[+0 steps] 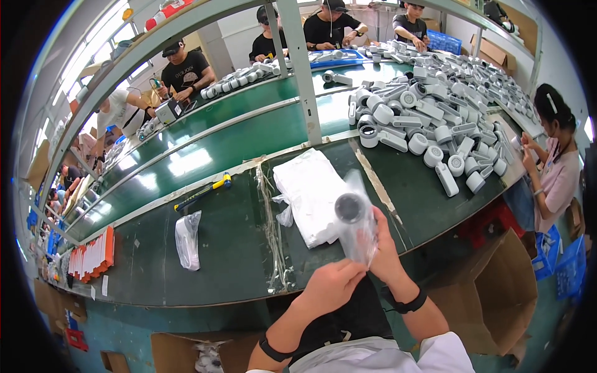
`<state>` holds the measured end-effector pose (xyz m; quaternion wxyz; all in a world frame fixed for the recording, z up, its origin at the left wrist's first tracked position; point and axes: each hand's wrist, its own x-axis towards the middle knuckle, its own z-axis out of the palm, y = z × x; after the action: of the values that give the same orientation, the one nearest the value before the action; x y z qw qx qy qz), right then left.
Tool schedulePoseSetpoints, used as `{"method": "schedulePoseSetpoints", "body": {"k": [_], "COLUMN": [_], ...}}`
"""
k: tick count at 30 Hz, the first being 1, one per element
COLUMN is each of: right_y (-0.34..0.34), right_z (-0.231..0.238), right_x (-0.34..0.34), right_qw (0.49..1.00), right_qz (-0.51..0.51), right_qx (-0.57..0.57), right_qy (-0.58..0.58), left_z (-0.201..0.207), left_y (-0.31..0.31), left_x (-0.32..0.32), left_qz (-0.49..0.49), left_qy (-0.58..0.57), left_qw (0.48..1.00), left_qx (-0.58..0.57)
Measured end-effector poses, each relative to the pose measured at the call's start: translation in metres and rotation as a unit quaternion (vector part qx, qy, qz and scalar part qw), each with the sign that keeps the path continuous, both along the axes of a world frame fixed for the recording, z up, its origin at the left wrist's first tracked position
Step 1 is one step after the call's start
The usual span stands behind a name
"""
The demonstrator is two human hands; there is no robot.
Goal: The person removes a bandage from their wrist, applies a new one, and then resumes bagging handheld fans. They slide each fan into a plastic bag, place it on the table, and eventually move the group of bagged fans into a cardboard box.
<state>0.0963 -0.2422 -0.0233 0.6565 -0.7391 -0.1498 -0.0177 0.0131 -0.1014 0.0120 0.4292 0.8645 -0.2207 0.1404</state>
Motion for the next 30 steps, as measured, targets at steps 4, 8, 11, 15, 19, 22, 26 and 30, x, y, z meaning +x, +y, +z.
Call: {"method": "schedulePoseSetpoints", "body": {"k": [4, 8, 11, 15, 19, 22, 26, 30], "right_y": [0.0, 0.008, 0.019, 0.034, 0.043, 0.046, 0.045, 0.033], "right_z": [-0.005, 0.004, 0.013, 0.014, 0.024, 0.014, 0.0, -0.015], "right_x": [-0.006, -0.023, -0.039, -0.051, -0.055, -0.055, -0.059, -0.05], "right_qw": [0.997, 0.964, 0.947, 0.941, 0.993, 0.995, 0.988, 0.98], "right_qz": [0.033, 0.101, 0.138, 0.154, 0.075, 0.021, 0.062, 0.166], "right_qx": [0.057, 0.209, 0.251, 0.265, 0.096, 0.02, -0.005, -0.052], "right_qy": [0.04, 0.128, 0.144, 0.144, 0.011, -0.096, -0.144, -0.093], "left_z": [0.009, -0.008, -0.029, -0.034, -0.029, -0.028, -0.014, -0.005], "left_y": [0.003, 0.02, 0.024, 0.015, 0.019, 0.032, 0.078, 0.148], "left_x": [-0.011, -0.001, 0.004, -0.01, -0.018, -0.027, -0.058, -0.095], "left_qz": [-0.048, 0.141, 0.116, 0.047, 0.061, 0.112, 0.175, 0.307], "left_qy": [0.107, 0.021, 0.188, 0.313, 0.275, 0.254, 0.18, 0.047], "left_qw": [0.992, 0.966, 0.87, 0.753, 0.678, 0.662, 0.718, 0.779], "left_qx": [-0.048, -0.216, -0.442, -0.577, -0.679, -0.696, -0.65, -0.545]}}
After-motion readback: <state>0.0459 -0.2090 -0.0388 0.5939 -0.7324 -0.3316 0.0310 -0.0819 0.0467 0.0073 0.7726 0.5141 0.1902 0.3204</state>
